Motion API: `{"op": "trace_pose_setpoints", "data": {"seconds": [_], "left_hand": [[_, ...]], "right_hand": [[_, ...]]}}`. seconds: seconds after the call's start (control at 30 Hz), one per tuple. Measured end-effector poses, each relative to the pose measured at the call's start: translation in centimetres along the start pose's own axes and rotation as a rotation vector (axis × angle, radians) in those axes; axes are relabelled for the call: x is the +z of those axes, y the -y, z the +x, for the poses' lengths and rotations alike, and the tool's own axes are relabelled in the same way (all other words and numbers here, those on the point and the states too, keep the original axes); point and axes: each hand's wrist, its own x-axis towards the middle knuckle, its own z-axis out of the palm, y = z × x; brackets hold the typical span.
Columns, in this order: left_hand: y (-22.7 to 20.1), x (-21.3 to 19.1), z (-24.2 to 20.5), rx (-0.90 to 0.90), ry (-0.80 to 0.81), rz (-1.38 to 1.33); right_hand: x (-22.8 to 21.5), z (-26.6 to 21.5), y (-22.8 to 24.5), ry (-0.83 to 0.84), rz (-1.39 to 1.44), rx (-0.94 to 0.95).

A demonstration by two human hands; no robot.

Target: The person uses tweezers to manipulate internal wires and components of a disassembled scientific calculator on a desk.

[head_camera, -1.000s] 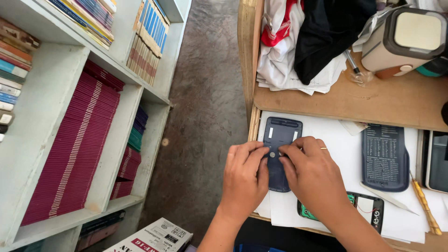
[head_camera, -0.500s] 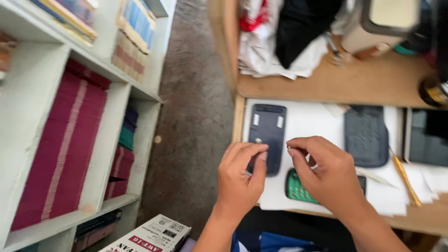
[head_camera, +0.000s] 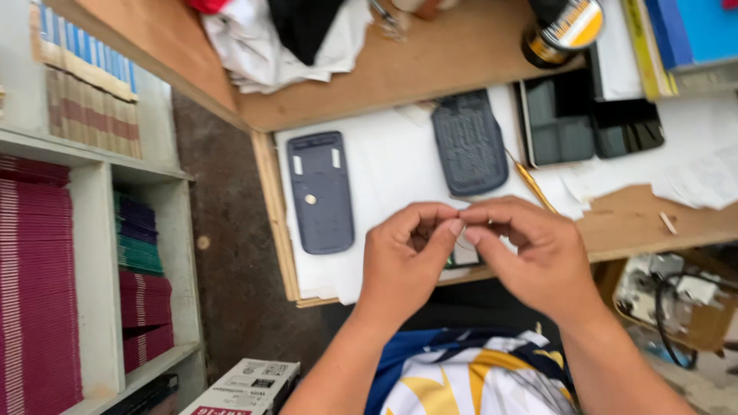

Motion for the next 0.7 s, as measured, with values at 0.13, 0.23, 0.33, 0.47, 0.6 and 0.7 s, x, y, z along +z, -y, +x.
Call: {"op": "trace_pose_setpoints", "data": {"seconds": [0.13,0.23,0.33,0.47,0.6,0.7], "left_hand": [[-0.8,1.4,0.0,0.110,0.052,0.165],[-0.8,1.9,-0.2,0.173,0.109,0.237],[-0.8,1.8,-0.1,0.449,0.123,0.410],[1.3,0.6,-0.3,0.690,-0.061,0.566],[1.2,-1.0,-1.2,0.684,0.100,0.746],[1.2,-1.4,-1.8,0.620,0.150,0.870]], "right_hand": [[-1.7,-0.4,-1.2,-0.031,0.069,0.082],[-2.3,-0.8,-1.7,-0.032,0.068,0.150],[-2.5,-1.4,-2.6,-0.007,0.124,0.194],[-2.9,-1.7,-4.4,-0.032,0.122,0.149],[-3.1,-2.1,-4.8,-0.024,0.019,0.174],[-2.8,-1.9,-4.7,-0.019,-0.016,0.165]]}}
